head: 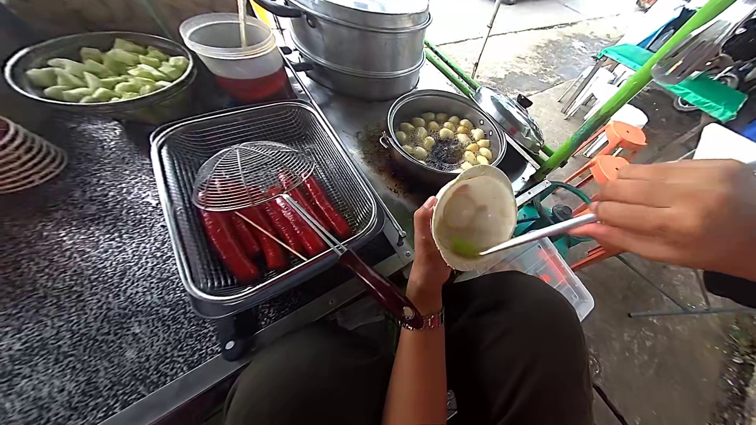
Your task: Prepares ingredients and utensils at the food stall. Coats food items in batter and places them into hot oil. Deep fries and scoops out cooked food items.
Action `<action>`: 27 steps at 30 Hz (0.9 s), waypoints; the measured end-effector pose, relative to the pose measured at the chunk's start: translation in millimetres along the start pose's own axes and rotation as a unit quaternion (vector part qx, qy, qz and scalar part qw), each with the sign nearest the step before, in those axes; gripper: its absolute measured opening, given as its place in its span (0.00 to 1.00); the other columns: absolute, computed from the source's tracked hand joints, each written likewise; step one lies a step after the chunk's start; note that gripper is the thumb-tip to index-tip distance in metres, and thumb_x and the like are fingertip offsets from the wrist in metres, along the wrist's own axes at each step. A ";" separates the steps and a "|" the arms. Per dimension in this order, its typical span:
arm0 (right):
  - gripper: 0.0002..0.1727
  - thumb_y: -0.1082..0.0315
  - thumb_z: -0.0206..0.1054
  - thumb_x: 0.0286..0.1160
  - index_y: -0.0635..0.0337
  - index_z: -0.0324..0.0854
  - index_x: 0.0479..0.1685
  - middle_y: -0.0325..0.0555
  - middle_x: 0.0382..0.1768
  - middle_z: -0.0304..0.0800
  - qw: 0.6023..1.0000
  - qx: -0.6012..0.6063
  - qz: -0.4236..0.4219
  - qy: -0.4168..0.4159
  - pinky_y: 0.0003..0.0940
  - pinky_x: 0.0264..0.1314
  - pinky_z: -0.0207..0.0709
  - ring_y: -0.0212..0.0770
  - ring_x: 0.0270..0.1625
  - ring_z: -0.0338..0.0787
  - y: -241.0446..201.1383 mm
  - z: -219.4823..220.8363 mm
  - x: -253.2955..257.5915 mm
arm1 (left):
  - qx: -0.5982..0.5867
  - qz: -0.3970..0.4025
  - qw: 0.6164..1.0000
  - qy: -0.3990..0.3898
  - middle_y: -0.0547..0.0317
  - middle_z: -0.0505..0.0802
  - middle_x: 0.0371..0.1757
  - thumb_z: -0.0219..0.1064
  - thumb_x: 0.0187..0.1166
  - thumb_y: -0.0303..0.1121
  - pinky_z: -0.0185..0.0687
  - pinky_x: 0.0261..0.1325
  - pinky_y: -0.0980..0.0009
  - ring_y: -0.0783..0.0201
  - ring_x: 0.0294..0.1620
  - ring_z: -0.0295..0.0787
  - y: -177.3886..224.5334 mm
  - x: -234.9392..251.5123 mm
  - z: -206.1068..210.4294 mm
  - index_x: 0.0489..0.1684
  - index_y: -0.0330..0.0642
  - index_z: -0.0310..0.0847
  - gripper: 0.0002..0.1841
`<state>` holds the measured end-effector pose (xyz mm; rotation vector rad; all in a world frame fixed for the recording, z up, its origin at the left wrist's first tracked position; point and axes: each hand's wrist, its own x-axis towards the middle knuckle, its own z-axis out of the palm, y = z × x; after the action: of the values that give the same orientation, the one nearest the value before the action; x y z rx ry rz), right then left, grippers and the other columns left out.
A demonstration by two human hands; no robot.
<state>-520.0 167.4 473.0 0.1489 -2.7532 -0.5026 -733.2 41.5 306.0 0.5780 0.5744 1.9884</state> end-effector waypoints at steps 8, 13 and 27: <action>0.25 0.55 0.58 0.87 0.69 0.79 0.28 0.59 0.28 0.82 0.989 -0.065 0.130 -0.003 0.50 0.22 0.72 0.61 0.30 0.86 -3.4 -7.8 -19.9 | 0.114 0.055 0.992 0.015 0.74 0.94 0.54 0.64 0.69 0.72 0.88 0.55 0.74 0.77 0.53 0.90 -1.8 -1.1 2.9 0.71 0.64 0.81 0.34; 0.29 0.50 0.57 0.88 0.66 0.79 0.22 0.54 0.21 0.78 0.988 -0.022 0.150 0.000 0.43 0.16 0.65 0.53 0.21 0.81 -33.0 14.0 -25.4 | 0.153 0.095 0.983 0.035 0.73 0.92 0.58 0.63 0.70 0.71 0.87 0.55 0.76 0.79 0.54 0.89 -0.4 0.4 3.2 0.77 0.61 0.76 0.38; 0.17 0.65 0.63 0.86 0.54 0.79 0.22 0.34 0.15 0.80 0.561 0.624 0.545 -0.003 0.13 0.12 0.57 0.20 0.11 0.68 -12.5 66.9 -21.7 | 0.182 0.091 0.949 0.240 0.57 0.89 0.63 0.48 0.85 0.58 0.84 0.65 0.62 0.66 0.62 0.86 -19.1 9.6 6.7 0.81 0.48 0.70 0.32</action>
<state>-522.2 181.0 402.9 -1.1270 -1.9549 1.7087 -720.6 59.3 301.1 0.3685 1.2448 2.2253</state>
